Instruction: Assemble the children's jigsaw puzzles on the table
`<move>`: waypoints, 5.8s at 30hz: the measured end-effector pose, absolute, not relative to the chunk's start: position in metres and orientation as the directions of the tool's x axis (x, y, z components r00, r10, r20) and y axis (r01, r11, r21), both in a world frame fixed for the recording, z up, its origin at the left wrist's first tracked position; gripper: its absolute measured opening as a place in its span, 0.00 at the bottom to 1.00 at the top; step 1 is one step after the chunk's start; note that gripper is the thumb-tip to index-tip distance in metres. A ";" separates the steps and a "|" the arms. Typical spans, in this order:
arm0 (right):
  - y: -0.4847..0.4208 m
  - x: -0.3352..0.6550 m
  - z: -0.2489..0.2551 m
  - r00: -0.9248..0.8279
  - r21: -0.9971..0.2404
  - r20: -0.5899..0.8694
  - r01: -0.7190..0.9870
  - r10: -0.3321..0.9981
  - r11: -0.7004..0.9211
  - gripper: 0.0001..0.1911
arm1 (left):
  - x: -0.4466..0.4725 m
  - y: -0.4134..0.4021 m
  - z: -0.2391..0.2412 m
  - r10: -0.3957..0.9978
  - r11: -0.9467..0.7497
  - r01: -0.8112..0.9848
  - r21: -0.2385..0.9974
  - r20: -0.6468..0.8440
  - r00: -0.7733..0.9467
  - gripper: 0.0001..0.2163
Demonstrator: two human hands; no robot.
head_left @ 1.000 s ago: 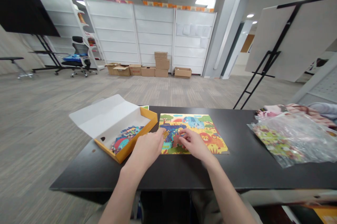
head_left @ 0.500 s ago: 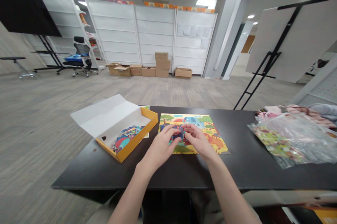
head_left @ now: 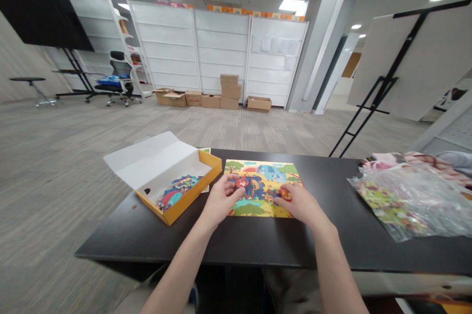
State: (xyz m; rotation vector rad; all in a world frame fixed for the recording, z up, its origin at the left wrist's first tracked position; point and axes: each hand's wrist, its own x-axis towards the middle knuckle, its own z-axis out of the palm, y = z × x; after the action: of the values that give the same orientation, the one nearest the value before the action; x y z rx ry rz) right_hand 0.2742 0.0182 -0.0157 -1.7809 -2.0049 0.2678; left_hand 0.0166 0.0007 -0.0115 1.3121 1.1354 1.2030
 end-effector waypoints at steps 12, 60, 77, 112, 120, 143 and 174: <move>0.021 0.263 -0.017 -0.156 -0.813 0.109 0.554 0.982 0.178 0.06 | 0.020 0.007 -0.030 0.989 -0.133 0.233 0.963 0.115 0.089 0.20; 0.016 0.219 -0.018 -0.170 -0.558 0.178 0.794 0.969 0.242 0.11 | 0.022 -0.009 -0.004 0.865 -0.484 0.839 0.249 0.283 0.414 0.12; 0.019 0.232 -0.026 -0.261 -0.669 0.192 0.670 0.946 0.321 0.20 | 0.023 -0.005 -0.015 0.862 -0.504 0.809 0.301 0.226 0.453 0.14; 0.030 0.212 -0.012 -0.162 -0.770 0.236 0.571 0.958 0.286 0.08 | -0.079 -0.008 0.040 0.865 -0.155 0.885 0.438 0.492 -0.092 0.19; 0.029 0.214 -0.024 -0.298 -0.484 0.158 0.808 0.941 0.337 0.14 | -0.134 -0.026 0.042 0.932 0.261 0.949 0.178 0.212 -0.295 0.21; 0.035 0.229 -0.031 -0.157 -0.823 0.228 0.497 0.961 0.277 0.08 | -0.010 0.001 -0.006 0.936 -0.352 0.867 0.353 0.146 0.320 0.23; 0.023 0.220 -0.018 -0.340 -0.766 0.101 0.573 0.935 0.291 0.06 | -0.001 0.010 -0.023 0.914 -0.366 0.506 0.781 0.199 0.354 0.20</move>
State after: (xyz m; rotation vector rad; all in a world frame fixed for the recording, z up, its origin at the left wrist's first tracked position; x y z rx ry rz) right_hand 0.2198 0.0225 -0.0185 -1.3424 -2.0171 0.8619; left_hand -0.0015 0.0102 -0.0225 2.0043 1.2304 0.8532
